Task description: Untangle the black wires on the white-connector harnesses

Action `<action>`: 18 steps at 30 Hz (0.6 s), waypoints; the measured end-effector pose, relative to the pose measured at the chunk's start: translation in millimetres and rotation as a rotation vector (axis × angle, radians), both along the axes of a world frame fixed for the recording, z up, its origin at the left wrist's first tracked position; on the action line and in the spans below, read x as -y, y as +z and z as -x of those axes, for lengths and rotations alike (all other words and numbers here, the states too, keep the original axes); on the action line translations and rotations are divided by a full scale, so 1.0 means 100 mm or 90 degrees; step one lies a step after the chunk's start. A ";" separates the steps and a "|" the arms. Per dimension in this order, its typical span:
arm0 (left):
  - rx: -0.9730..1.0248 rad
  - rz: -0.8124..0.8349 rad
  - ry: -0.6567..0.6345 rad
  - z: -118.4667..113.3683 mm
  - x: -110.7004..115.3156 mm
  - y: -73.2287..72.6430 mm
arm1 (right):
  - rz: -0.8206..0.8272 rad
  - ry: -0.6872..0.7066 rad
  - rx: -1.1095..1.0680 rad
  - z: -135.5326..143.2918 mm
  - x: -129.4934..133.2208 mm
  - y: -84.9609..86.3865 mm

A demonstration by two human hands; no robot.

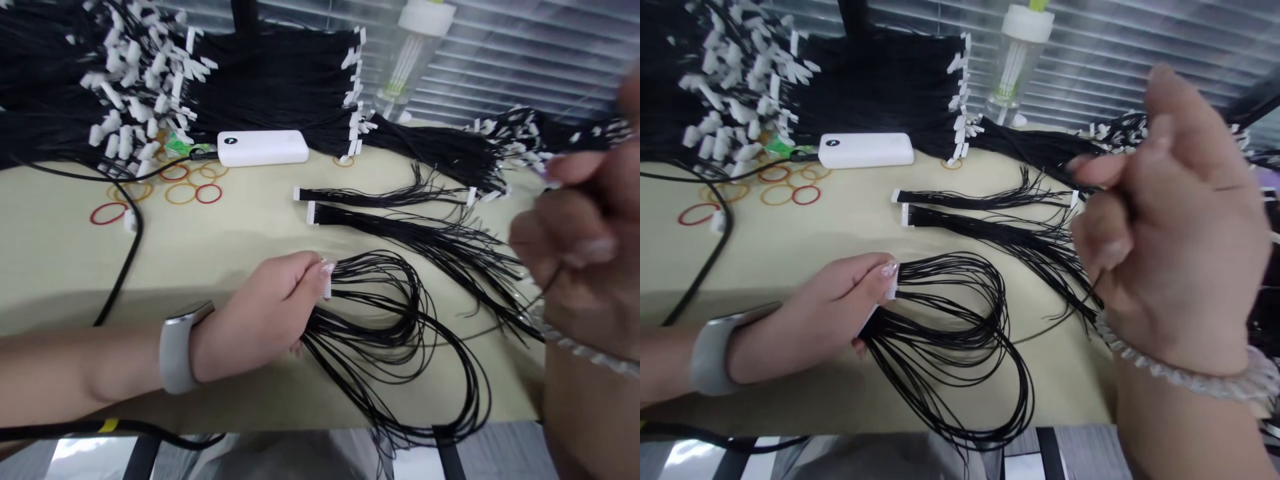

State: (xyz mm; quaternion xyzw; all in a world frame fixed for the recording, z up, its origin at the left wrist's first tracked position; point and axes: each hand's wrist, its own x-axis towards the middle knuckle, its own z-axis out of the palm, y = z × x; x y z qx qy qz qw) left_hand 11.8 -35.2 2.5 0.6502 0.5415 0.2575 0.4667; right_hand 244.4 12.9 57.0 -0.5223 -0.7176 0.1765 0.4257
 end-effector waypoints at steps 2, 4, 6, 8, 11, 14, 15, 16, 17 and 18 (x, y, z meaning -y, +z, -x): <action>-0.003 0.003 -0.008 0.00 0.00 -0.01 | 0.038 0.008 -0.108 0.16 0.12 -0.05; -0.008 0.006 -0.015 0.00 0.00 -0.01 | 0.111 0.106 -0.044 0.28 0.21 -0.12; -0.014 0.003 -0.016 0.00 -0.01 -0.01 | 0.138 0.205 0.117 0.34 0.24 -0.17; -0.020 -0.013 -0.007 0.00 -0.01 0.00 | 0.124 0.265 0.248 0.36 0.23 -0.20; -0.022 -0.025 0.000 0.00 -0.01 0.01 | 0.107 0.311 0.307 0.38 0.21 -0.23; -0.023 -0.022 -0.009 0.00 -0.01 0.01 | 0.076 0.313 0.302 0.41 0.23 -0.26; -0.026 -0.027 -0.012 0.00 -0.01 0.01 | 0.066 0.309 0.301 0.42 0.24 -0.28; -0.031 -0.036 -0.014 -0.01 -0.01 0.02 | 0.061 0.305 0.302 0.44 0.26 -0.29; -0.036 -0.044 -0.014 -0.01 -0.01 0.02 | 0.058 0.302 0.303 0.45 0.27 -0.30; -0.043 -0.053 -0.016 -0.02 -0.02 0.02 | 0.060 0.301 0.303 0.46 0.29 -0.31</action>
